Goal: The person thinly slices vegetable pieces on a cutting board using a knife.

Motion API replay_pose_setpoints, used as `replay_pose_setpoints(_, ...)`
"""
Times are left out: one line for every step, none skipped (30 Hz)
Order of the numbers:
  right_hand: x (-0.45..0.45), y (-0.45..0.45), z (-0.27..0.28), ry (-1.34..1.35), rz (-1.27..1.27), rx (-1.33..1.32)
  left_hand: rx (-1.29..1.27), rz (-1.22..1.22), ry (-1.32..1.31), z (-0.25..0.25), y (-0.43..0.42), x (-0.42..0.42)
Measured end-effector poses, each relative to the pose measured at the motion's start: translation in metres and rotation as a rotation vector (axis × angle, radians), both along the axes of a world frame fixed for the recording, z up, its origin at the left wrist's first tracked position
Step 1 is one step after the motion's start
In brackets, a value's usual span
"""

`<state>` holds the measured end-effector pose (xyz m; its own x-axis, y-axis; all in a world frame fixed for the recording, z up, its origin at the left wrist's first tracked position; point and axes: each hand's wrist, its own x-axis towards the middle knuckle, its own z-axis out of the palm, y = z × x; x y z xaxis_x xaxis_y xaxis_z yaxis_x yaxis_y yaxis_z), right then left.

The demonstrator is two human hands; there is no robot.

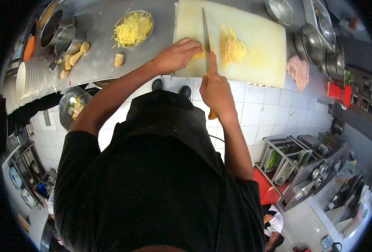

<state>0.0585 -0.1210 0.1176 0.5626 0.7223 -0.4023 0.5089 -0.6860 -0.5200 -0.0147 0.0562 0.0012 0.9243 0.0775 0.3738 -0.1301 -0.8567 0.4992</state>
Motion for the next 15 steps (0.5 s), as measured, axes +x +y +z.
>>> replay_pose_setpoints(-0.001,-0.001,-0.001,-0.002,-0.004,-0.001,-0.005,0.001,0.004,-0.002,-0.001,0.0)
replay_pose_setpoints(-0.001,0.0,-0.003,-0.005,-0.01,-0.001,-0.008,0.001,0.007,-0.003,-0.001,0.001)
replay_pose_setpoints(0.0,0.0,-0.006,-0.016,-0.007,0.009,-0.014,0.002,0.015,-0.002,-0.001,0.001)
replay_pose_setpoints(0.0,-0.001,-0.009,-0.026,-0.006,0.015,-0.024,0.002,0.025,-0.001,-0.003,0.0)
replay_pose_setpoints(0.001,-0.002,-0.013,-0.038,-0.002,0.023,-0.031,0.004,0.032,0.0,-0.002,0.001)
replay_pose_setpoints(0.002,-0.001,-0.022,-0.045,0.007,0.057,-0.02,0.004,0.02,0.0,-0.002,0.002)
replay_pose_setpoints(0.006,0.002,-0.035,-0.052,0.015,0.09,-0.009,0.003,0.009,-0.001,-0.001,0.002)
replay_pose_setpoints(0.011,0.007,-0.044,-0.058,0.022,0.122,0.0,0.0,-0.002,-0.001,-0.002,0.002)
replay_pose_setpoints(0.018,0.015,-0.048,-0.067,0.033,0.148,0.003,0.0,-0.003,-0.003,-0.002,0.002)
replay_pose_setpoints(0.028,0.024,-0.052,-0.076,0.044,0.176,0.008,-0.001,-0.005,-0.004,0.0,0.003)
replay_pose_setpoints(0.034,0.028,-0.054,-0.087,0.05,0.203,0.013,-0.007,-0.008,-0.004,0.0,0.004)
replay_pose_setpoints(0.04,0.03,-0.053,-0.055,0.037,0.189,0.009,-0.007,-0.017,-0.003,-0.002,0.003)
replay_pose_setpoints(0.045,0.033,-0.052,-0.024,0.027,0.178,0.009,-0.005,-0.027,-0.002,-0.001,0.003)
replay_pose_setpoints(0.047,0.035,-0.049,0.008,0.018,0.166,0.008,-0.002,-0.036,-0.001,-0.001,0.003)
replay_pose_setpoints(0.043,0.032,-0.036,-0.002,0.031,0.132,0.012,0.0,-0.053,-0.002,-0.001,0.004)
